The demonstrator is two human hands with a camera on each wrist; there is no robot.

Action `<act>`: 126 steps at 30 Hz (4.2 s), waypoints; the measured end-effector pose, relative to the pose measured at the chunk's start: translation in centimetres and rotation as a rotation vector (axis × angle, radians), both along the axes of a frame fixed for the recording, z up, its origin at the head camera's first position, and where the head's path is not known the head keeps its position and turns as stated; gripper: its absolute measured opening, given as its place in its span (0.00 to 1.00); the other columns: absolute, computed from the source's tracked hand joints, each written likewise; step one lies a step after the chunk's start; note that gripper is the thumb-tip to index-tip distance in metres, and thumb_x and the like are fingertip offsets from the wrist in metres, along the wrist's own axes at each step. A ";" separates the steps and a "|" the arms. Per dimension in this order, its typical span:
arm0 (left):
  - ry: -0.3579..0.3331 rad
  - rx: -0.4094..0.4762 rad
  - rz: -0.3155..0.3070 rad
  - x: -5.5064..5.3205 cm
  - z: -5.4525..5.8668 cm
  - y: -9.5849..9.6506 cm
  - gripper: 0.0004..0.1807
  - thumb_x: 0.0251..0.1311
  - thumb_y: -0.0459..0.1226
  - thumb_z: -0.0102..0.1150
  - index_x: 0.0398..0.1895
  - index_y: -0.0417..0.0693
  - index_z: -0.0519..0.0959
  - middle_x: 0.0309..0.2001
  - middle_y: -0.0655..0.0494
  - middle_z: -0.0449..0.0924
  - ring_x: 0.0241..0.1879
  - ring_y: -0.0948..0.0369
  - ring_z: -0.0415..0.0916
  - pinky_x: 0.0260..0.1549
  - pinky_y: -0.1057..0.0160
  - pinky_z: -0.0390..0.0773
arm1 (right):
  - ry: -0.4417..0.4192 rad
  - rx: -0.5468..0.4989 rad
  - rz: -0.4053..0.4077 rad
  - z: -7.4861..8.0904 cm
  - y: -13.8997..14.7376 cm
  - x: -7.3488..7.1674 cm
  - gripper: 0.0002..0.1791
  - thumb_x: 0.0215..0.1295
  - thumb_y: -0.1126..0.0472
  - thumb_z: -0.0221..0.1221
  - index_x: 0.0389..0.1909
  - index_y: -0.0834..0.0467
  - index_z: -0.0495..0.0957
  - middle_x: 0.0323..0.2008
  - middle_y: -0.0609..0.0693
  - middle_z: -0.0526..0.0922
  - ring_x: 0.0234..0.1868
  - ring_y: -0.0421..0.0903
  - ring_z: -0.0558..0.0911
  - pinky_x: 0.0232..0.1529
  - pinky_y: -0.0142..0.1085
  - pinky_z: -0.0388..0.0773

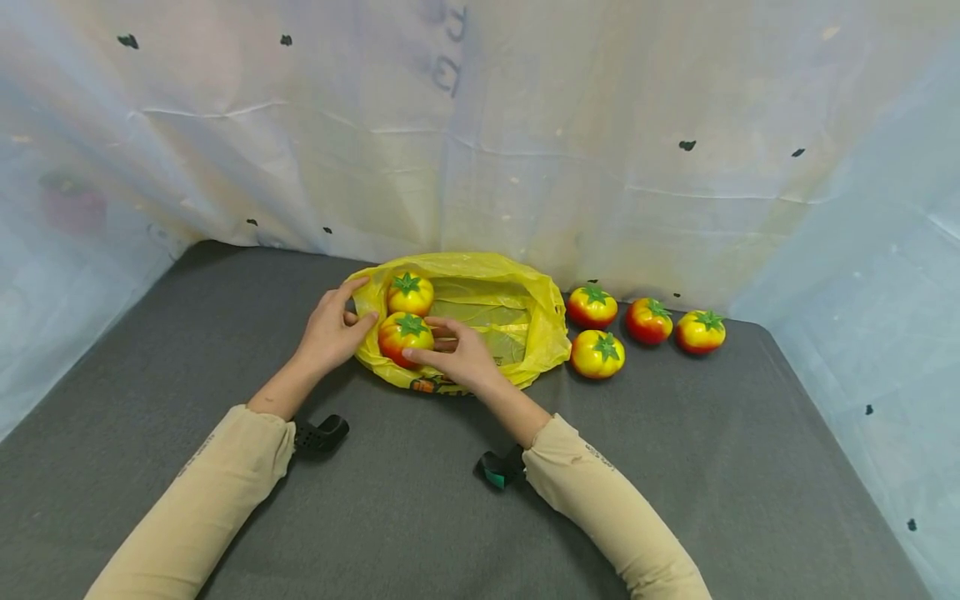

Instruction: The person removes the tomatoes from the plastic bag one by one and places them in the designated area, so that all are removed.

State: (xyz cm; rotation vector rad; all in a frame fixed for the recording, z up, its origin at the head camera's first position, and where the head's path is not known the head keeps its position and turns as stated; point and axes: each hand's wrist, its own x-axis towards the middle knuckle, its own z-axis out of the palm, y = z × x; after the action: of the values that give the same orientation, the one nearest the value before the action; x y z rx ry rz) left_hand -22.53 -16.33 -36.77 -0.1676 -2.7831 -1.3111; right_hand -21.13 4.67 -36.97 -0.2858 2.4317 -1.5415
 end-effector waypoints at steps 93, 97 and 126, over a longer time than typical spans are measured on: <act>0.007 -0.029 -0.007 -0.1 0.1 -0.6 0.32 0.69 0.39 0.49 0.74 0.43 0.55 0.62 0.30 0.59 0.32 0.53 0.68 0.27 0.61 0.70 | 0.228 0.078 -0.099 4.3 14.3 1.1 0.37 0.56 0.63 0.68 0.68 0.55 0.67 0.62 0.57 0.72 0.54 0.58 0.77 0.51 0.45 0.77; 0.009 -0.026 -0.010 -0.1 0.1 -0.5 0.32 0.69 0.39 0.49 0.74 0.42 0.55 0.62 0.31 0.59 0.32 0.53 0.69 0.27 0.61 0.70 | 0.218 0.081 -0.124 4.8 15.1 1.1 0.37 0.57 0.61 0.68 0.68 0.53 0.66 0.62 0.57 0.72 0.54 0.56 0.77 0.49 0.37 0.78; 0.020 -0.037 -0.004 -0.1 0.1 -0.4 0.32 0.69 0.39 0.50 0.73 0.41 0.56 0.57 0.32 0.63 0.32 0.55 0.67 0.27 0.61 0.69 | 0.212 0.078 -0.311 5.8 21.0 2.0 0.39 0.60 0.53 0.66 0.71 0.50 0.61 0.68 0.53 0.65 0.63 0.53 0.71 0.54 0.32 0.73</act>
State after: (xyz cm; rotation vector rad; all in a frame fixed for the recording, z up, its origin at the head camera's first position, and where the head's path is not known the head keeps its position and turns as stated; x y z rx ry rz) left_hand -22.65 -16.70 -36.70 -0.1868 -2.7930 -1.2527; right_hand -19.10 25.67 -31.16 -0.0581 2.8039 -1.6023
